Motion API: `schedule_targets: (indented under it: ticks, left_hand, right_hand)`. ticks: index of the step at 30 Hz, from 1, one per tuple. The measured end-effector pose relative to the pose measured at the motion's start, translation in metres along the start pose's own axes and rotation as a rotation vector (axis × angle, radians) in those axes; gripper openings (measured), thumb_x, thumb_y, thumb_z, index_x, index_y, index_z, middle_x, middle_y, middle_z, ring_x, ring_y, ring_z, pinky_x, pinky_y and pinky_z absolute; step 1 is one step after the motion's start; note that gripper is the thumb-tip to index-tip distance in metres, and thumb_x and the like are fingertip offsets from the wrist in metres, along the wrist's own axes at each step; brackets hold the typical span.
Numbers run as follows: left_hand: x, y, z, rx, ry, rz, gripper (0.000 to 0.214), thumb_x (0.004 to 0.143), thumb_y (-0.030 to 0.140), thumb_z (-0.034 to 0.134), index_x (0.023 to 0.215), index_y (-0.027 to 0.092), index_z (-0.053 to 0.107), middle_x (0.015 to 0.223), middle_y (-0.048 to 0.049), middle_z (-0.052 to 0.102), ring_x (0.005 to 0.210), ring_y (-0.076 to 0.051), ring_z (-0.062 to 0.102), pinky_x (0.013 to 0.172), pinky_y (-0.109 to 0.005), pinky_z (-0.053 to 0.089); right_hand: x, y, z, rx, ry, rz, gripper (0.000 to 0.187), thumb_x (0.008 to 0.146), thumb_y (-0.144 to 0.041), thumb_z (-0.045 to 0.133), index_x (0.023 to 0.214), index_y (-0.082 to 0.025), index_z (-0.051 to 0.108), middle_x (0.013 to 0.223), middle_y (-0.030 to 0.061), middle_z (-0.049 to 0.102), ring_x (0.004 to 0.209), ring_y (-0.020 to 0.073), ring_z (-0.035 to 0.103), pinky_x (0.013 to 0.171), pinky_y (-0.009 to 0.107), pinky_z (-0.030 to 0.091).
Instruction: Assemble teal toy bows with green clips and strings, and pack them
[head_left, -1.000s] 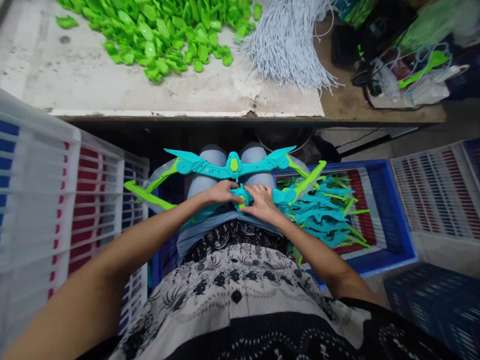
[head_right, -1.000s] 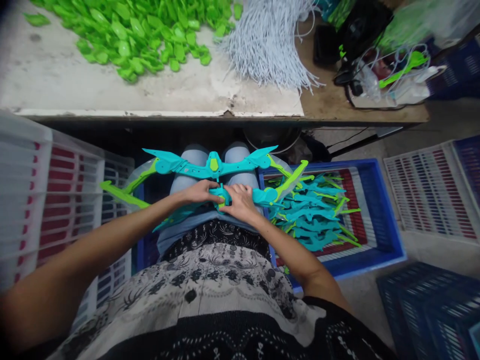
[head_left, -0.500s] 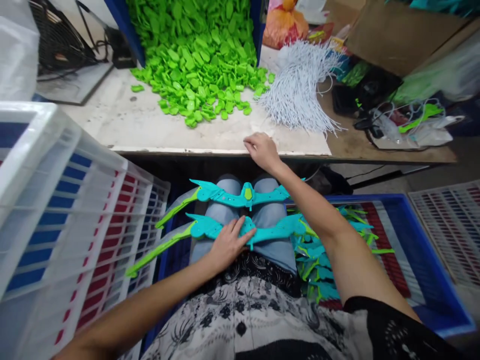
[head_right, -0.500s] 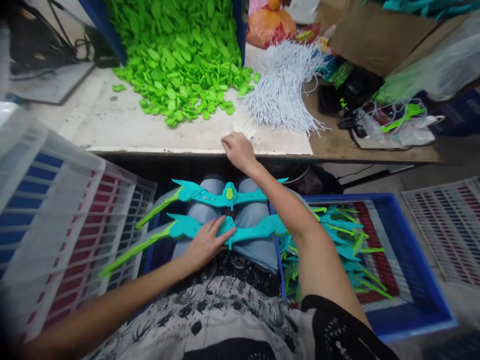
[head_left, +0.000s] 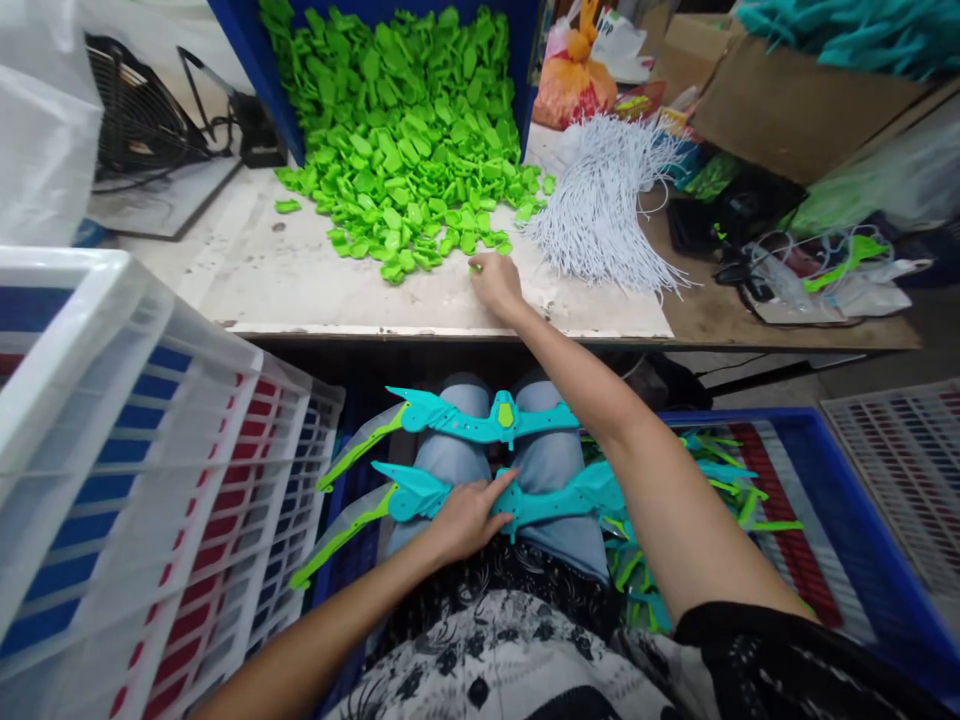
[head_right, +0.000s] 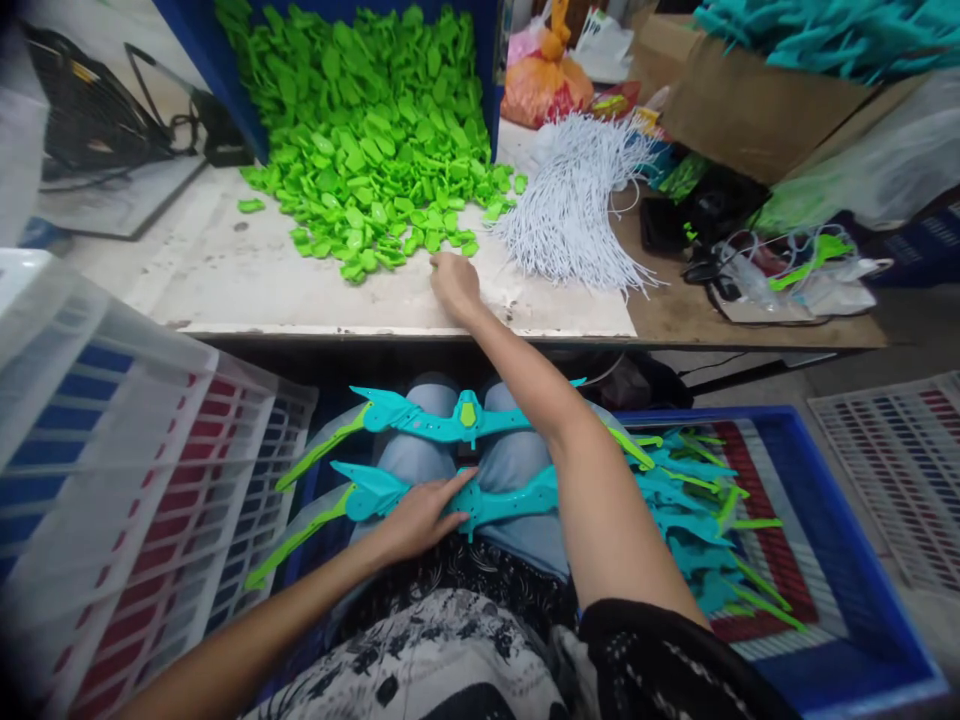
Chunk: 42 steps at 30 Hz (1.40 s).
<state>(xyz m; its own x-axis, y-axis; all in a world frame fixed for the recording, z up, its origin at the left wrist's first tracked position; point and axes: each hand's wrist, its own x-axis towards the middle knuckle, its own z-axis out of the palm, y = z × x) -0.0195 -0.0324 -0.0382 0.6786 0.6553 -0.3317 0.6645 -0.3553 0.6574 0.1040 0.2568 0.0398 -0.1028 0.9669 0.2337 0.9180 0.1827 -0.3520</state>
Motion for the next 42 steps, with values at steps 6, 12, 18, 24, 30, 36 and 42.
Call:
schedule_targets:
  ticks: [6,12,18,24,30,36,42]
  left_hand:
    - [0.019,-0.005,-0.005,-0.117,-0.098,-0.181,0.067,0.087,0.037,0.044,0.145,0.009,0.027,0.118,-0.0184,0.062,0.106,-0.031,0.060,0.087,-0.039,0.044]
    - [0.028,-0.007,-0.013,-0.205,-0.087,-0.169,0.057,0.081,0.038,0.051,0.132,0.013,0.048,0.102,-0.0116,0.067,0.089,-0.026,0.062,0.077,-0.032,0.044]
    - [0.036,-0.016,-0.017,-0.414,-0.115,-0.073,0.040,0.077,0.039,0.054,0.106,0.013,0.063,0.078,-0.0035,0.063,0.069,-0.018,0.054,0.062,-0.025,0.038]
    - [0.040,-0.017,-0.022,-0.625,-0.148,-0.183,0.028,0.074,0.040,0.056,0.081,0.015,0.066,0.067,0.0002,0.059,0.059,-0.013,0.044,0.055,-0.023,0.032]
    - [0.043,-0.016,-0.016,-0.838,-0.211,-0.291,0.033,0.073,0.048,0.057,0.077,0.015,0.064,0.056,0.0027,0.045,0.052,-0.011,0.034,0.050,-0.023,0.026]
    - [0.043,-0.020,-0.014,-0.873,-0.230,-0.255,0.040,0.074,0.054,0.057,0.080,0.014,0.063,0.061,0.0013,0.049,0.056,-0.012,0.039,0.052,-0.023,0.029]
    - [0.038,-0.019,-0.015,-0.664,-0.191,-0.062,0.044,0.071,0.051,0.063,0.093,0.013,0.065,0.076,-0.0018,0.061,0.069,-0.014,0.050,0.058,-0.021,0.035]
  right_hand:
    - [-0.055,0.037,-0.033,-0.114,-0.101,-0.058,0.025,0.086,-0.026,0.048,0.094,-0.015,0.069,0.095,0.0115,0.065,0.091,0.0240,0.058,0.081,0.033,0.043]
    - [-0.057,0.060,-0.034,-0.140,-0.092,-0.308,0.024,0.082,-0.025,0.057,0.099,-0.010,0.065,0.119,0.0174,0.058,0.110,0.0284,0.048,0.094,0.039,0.036]
    - [-0.062,0.074,-0.035,0.064,-0.116,-0.374,0.022,0.086,-0.031,0.054,0.098,-0.015,0.062,0.100,0.0094,0.064,0.103,0.0260,0.051,0.094,0.046,0.033]
    - [-0.228,0.056,-0.039,0.287,-0.157,-0.608,0.029,0.087,-0.041,0.055,0.098,-0.015,0.063,0.109,0.0099,0.066,0.101,0.0224,0.056,0.088,0.038,0.042]
    - [-0.350,0.050,-0.011,0.230,-0.205,-0.531,0.022,0.088,-0.034,0.055,0.098,-0.017,0.065,0.114,0.0098,0.067,0.104,0.0222,0.055,0.083,0.037,0.042]
    - [-0.354,0.044,0.008,0.267,-0.152,-0.377,0.021,0.088,-0.036,0.056,0.096,-0.021,0.067,0.113,0.0055,0.068,0.111,0.0219,0.053,0.088,0.038,0.039]
    - [-0.360,0.033,0.007,0.396,-0.200,-0.067,0.035,0.082,-0.040,0.063,0.109,-0.018,0.058,0.126,0.0105,0.059,0.110,0.0218,0.054,0.091,0.036,0.043]
